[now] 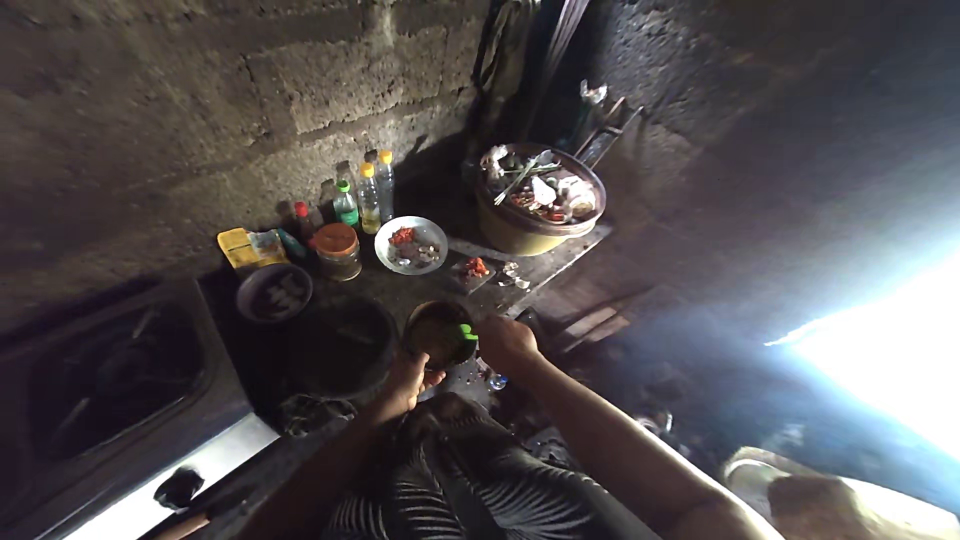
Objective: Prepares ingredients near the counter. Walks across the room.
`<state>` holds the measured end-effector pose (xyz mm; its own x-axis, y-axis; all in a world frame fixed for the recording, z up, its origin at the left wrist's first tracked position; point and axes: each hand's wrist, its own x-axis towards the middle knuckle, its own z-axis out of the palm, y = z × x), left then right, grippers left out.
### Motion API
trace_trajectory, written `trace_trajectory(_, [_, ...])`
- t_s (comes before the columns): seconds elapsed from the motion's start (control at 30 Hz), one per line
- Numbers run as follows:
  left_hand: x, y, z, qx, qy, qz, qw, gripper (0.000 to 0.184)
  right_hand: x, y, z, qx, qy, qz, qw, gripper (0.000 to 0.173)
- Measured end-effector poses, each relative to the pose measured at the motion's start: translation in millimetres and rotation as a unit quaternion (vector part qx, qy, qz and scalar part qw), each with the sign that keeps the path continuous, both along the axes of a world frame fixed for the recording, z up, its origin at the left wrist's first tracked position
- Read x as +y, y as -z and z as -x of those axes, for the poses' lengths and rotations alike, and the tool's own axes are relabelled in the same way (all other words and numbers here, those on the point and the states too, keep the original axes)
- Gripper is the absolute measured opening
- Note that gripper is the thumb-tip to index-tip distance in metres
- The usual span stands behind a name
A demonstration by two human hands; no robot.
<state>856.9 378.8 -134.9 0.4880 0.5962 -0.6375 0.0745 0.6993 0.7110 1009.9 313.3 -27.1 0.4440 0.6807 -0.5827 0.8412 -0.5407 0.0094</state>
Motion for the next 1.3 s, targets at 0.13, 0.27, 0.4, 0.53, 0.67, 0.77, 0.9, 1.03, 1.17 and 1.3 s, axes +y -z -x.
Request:
trace_trajectory(0.13, [0.8, 1.2, 1.2, -0.003, 0.002, -0.001, 1.000, 0.058, 0.8, 3.4, -4.2, 0.044, -0.034, -0.013, 0.998, 0.035])
trace_trajectory(0.27, [-0.2, 0.9, 0.9, -0.004, 0.001, 0.006, 1.000, 0.059, 4.0, 2.7, -1.4, -0.009, 0.000, 0.000, 1.000, 0.039])
trace_trajectory(0.4, [2.8, -0.6, 0.3, 0.001, 0.004, 0.006, 1.000, 0.057, 1.8, -1.1, -5.8, -0.018, -0.013, -0.033, 0.999, 0.041])
trace_trajectory(0.53, [3.0, -2.6, 0.4, 0.001, 0.010, 0.011, 1.000, 0.053, 11.3, 11.6, -15.6, -0.056, 0.007, -0.091, 0.994, 0.041])
trace_trajectory(0.67, [5.5, -3.7, -1.1, -0.007, 0.024, 0.009, 1.000, 0.053, 14.3, 26.1, -21.0, 0.017, -0.073, -0.077, 0.994, 0.046])
trace_trajectory(0.77, [6.6, -1.4, -1.4, -0.001, 0.031, -0.001, 1.000, 0.053, 11.3, 12.9, -19.4, -0.006, -0.087, -0.072, 0.994, 0.044])
trace_trajectory(0.9, [5.0, -1.1, -2.2, -0.003, 0.041, -0.001, 0.999, 0.053, 10.7, 7.0, -19.4, -0.058, -0.037, -0.075, 0.995, 0.037])
trace_trajectory(1.03, [6.8, -2.2, -4.9, 0.000, 0.022, 0.008, 1.000, 0.054, 9.9, 10.0, -17.6, 0.012, -0.039, -0.009, 0.999, 0.042])
trace_trajectory(1.17, [8.5, 3.5, -5.3, 0.003, 0.015, 0.007, 1.000, 0.051, 11.2, 4.4, -11.4, -0.034, -0.009, -0.013, 0.999, 0.039])
trace_trajectory(1.3, [9.8, 5.8, -7.0, 0.000, 0.003, 0.018, 1.000, 0.056, 11.3, 4.4, -11.6, 0.028, -0.028, 0.001, 0.999, 0.039])
